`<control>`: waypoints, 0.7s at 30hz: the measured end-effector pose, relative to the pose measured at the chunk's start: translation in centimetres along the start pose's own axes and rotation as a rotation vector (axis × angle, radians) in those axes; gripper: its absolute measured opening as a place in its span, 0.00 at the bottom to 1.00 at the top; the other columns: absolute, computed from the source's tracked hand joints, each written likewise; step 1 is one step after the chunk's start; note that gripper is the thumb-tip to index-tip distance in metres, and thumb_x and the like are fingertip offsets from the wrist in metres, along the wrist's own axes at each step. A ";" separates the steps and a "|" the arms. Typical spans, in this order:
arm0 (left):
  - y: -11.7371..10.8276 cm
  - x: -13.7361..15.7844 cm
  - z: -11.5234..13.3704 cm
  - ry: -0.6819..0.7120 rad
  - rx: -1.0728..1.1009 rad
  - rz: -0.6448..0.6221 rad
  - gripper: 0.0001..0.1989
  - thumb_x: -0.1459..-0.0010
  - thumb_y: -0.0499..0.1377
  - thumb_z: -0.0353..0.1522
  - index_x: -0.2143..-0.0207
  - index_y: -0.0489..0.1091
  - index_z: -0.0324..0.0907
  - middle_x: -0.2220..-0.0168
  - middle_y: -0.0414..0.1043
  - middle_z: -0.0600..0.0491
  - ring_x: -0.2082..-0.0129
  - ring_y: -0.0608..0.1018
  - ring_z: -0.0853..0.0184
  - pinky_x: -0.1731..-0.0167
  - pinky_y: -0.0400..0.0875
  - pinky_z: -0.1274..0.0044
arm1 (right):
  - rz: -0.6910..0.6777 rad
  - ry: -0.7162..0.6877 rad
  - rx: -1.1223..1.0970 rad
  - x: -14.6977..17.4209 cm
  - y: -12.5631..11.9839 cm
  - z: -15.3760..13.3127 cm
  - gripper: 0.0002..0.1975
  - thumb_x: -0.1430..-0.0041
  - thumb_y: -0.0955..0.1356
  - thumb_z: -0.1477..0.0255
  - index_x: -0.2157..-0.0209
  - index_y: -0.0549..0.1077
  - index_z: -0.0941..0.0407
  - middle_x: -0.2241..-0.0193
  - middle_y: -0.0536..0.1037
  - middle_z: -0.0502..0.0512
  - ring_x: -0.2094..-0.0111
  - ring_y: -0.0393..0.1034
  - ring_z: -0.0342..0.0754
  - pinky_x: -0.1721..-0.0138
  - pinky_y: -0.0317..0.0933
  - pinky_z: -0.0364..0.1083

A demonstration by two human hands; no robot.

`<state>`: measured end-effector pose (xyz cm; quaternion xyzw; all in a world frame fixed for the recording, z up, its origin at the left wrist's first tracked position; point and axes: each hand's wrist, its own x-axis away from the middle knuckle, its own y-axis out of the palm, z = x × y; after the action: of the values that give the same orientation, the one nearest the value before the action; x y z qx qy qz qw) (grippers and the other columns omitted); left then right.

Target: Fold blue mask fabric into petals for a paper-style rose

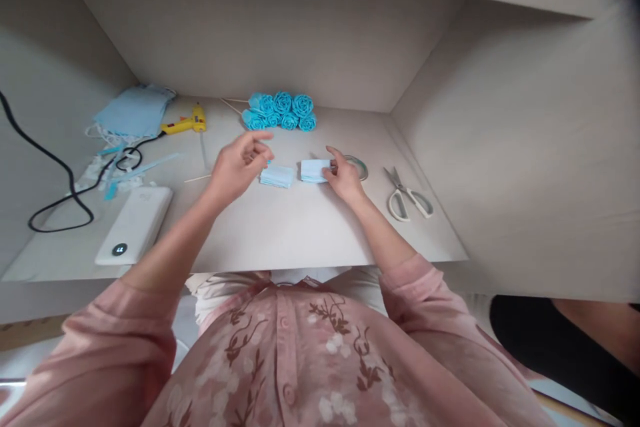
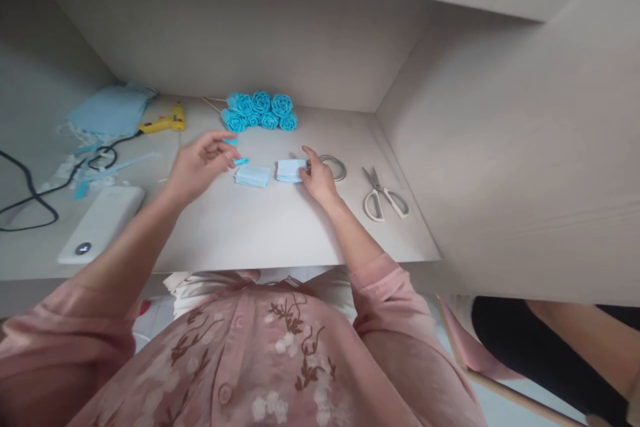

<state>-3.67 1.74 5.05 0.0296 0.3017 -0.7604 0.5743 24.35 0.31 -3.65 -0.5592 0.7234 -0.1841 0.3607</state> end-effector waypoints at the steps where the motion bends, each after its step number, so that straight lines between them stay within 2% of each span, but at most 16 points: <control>1: -0.2 0.5 -0.6 0.003 -0.133 -0.061 0.17 0.41 0.57 0.36 0.51 0.71 0.41 0.62 0.78 0.49 0.65 0.78 0.66 0.63 0.71 0.75 | 0.014 -0.016 0.057 0.0 -0.1 -0.1 0.31 0.45 0.67 0.74 0.38 0.65 0.55 0.64 0.80 0.55 0.72 0.73 0.47 0.64 0.70 0.48; 4: -0.5 1.8 -2.5 0.097 -0.517 -0.178 0.15 0.39 0.54 0.33 0.55 0.76 0.40 0.56 0.79 0.45 0.58 0.79 0.59 0.55 0.71 0.68 | 0.050 -0.093 0.205 0.3 -0.5 -0.7 0.30 0.45 0.67 0.76 0.38 0.66 0.54 0.58 0.81 0.59 0.64 0.75 0.52 0.58 0.69 0.52; 7: -0.1 2.1 -4.1 0.206 -0.629 -0.277 0.15 0.39 0.52 0.29 0.56 0.77 0.40 0.53 0.78 0.44 0.52 0.78 0.56 0.50 0.70 0.64 | 0.102 -0.225 0.344 0.8 -1.1 -1.9 0.27 0.42 0.66 0.77 0.40 0.68 0.54 0.47 0.76 0.62 0.51 0.71 0.58 0.51 0.66 0.56; 8: 0.2 2.0 -4.5 0.242 -0.635 -0.298 0.16 0.39 0.52 0.28 0.56 0.77 0.40 0.52 0.78 0.44 0.51 0.77 0.56 0.49 0.70 0.64 | 0.109 -0.252 0.368 0.9 -1.3 -2.3 0.24 0.40 0.65 0.76 0.42 0.70 0.54 0.47 0.76 0.62 0.49 0.70 0.59 0.51 0.65 0.56; 11: 1.4 1.7 -5.4 0.342 -0.661 -0.362 0.16 0.38 0.51 0.26 0.55 0.76 0.40 0.52 0.78 0.45 0.52 0.77 0.58 0.49 0.69 0.65 | 0.099 -0.310 0.333 1.3 -1.5 -3.3 0.15 0.36 0.63 0.74 0.52 0.76 0.53 0.56 0.79 0.60 0.53 0.71 0.57 0.52 0.65 0.55; 13: 2.2 1.5 -5.6 0.377 -0.711 -0.405 0.15 0.38 0.52 0.26 0.55 0.76 0.40 0.53 0.78 0.45 0.53 0.76 0.57 0.50 0.69 0.65 | 0.069 -0.359 0.291 1.4 -1.3 -3.5 0.13 0.34 0.62 0.73 0.57 0.78 0.54 0.60 0.80 0.58 0.57 0.72 0.55 0.54 0.65 0.54; 17: 3.3 1.2 -5.6 0.365 -0.811 -0.441 0.13 0.37 0.52 0.26 0.59 0.77 0.38 0.57 0.77 0.43 0.56 0.76 0.56 0.55 0.69 0.66 | 0.001 -0.448 0.233 1.7 -0.6 -3.6 0.13 0.34 0.62 0.72 0.58 0.78 0.54 0.62 0.81 0.57 0.59 0.73 0.52 0.56 0.66 0.52; 21: 3.8 0.6 -5.3 0.377 -0.910 -0.464 0.13 0.37 0.50 0.26 0.65 0.76 0.37 0.63 0.76 0.43 0.60 0.75 0.57 0.60 0.67 0.68 | -0.048 -0.453 0.176 1.9 -0.4 -3.6 0.13 0.34 0.62 0.72 0.58 0.78 0.53 0.61 0.82 0.57 0.58 0.73 0.52 0.56 0.66 0.52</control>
<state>-2.07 3.19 -1.14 -0.1533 0.6968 -0.6413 0.2821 21.74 -2.05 -1.53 -0.5696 0.5918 -0.1250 0.5565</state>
